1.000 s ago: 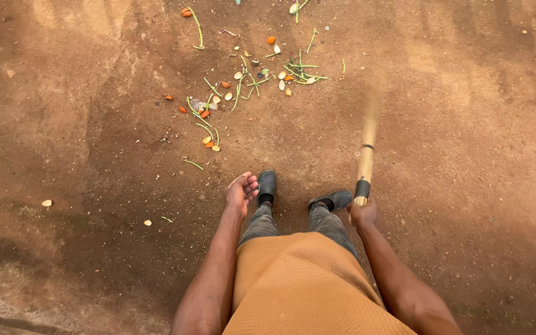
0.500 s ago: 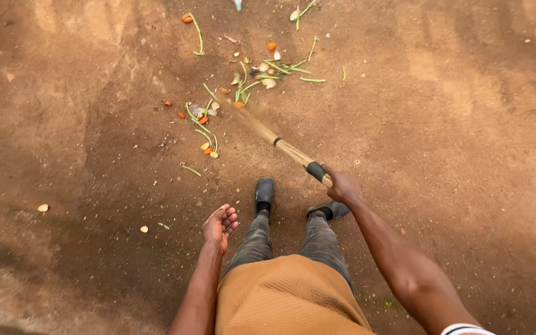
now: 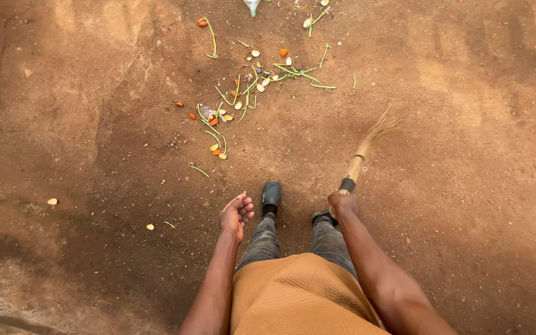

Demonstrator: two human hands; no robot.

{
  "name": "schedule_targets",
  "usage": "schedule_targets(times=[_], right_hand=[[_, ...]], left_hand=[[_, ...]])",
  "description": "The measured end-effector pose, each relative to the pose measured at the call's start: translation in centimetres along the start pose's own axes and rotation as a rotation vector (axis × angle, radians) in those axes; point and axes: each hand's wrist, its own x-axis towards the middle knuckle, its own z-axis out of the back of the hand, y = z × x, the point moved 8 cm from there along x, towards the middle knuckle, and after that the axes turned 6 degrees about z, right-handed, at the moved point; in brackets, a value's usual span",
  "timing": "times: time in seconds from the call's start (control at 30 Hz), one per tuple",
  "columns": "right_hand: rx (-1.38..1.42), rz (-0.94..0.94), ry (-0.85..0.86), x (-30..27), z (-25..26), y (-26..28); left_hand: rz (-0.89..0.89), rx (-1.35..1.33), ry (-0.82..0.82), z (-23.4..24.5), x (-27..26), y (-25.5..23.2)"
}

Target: The person sweeps debris, organic waste, and plastic bottles across the ground using a broom.

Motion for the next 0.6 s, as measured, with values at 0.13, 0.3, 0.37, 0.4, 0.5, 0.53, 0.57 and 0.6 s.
schedule_targets(times=[0.13, 0.3, 0.37, 0.4, 0.5, 0.53, 0.57, 0.6], right_hand=[[-0.257, 0.367, 0.205, -1.2, 0.6, 4.2], [-0.475, 0.638, 0.242, -3.7, 6.5, 5.1], [-0.465, 0.765, 0.139, -5.1, 8.0, 4.8], [-0.424, 0.617, 0.133, -4.9, 8.3, 2.8], [-0.194, 0.503, 0.011, -4.7, 6.8, -1.6], [-0.001, 0.528, -0.100, -4.1, 6.2, -2.0], [-0.003, 0.533, -0.096, -3.1, 4.4, -1.9], [0.099, 0.362, -0.090, -2.0, 2.4, -3.2]], left_hand=[[0.038, -0.002, -0.036, 0.9, 0.3, 1.0], [0.064, -0.009, -0.026, 0.3, 0.9, 1.2], [0.059, -0.029, -0.017, -0.5, 1.3, 0.8], [0.059, -0.032, -0.011, -1.0, 1.4, 0.7], [0.033, -0.012, 0.023, -2.2, 1.7, 0.2], [0.030, -0.020, 0.040, -2.4, 1.8, 0.2], [0.026, -0.027, 0.056, -2.7, 1.9, 0.2], [0.026, -0.031, 0.050, -2.5, 1.9, 0.3]])
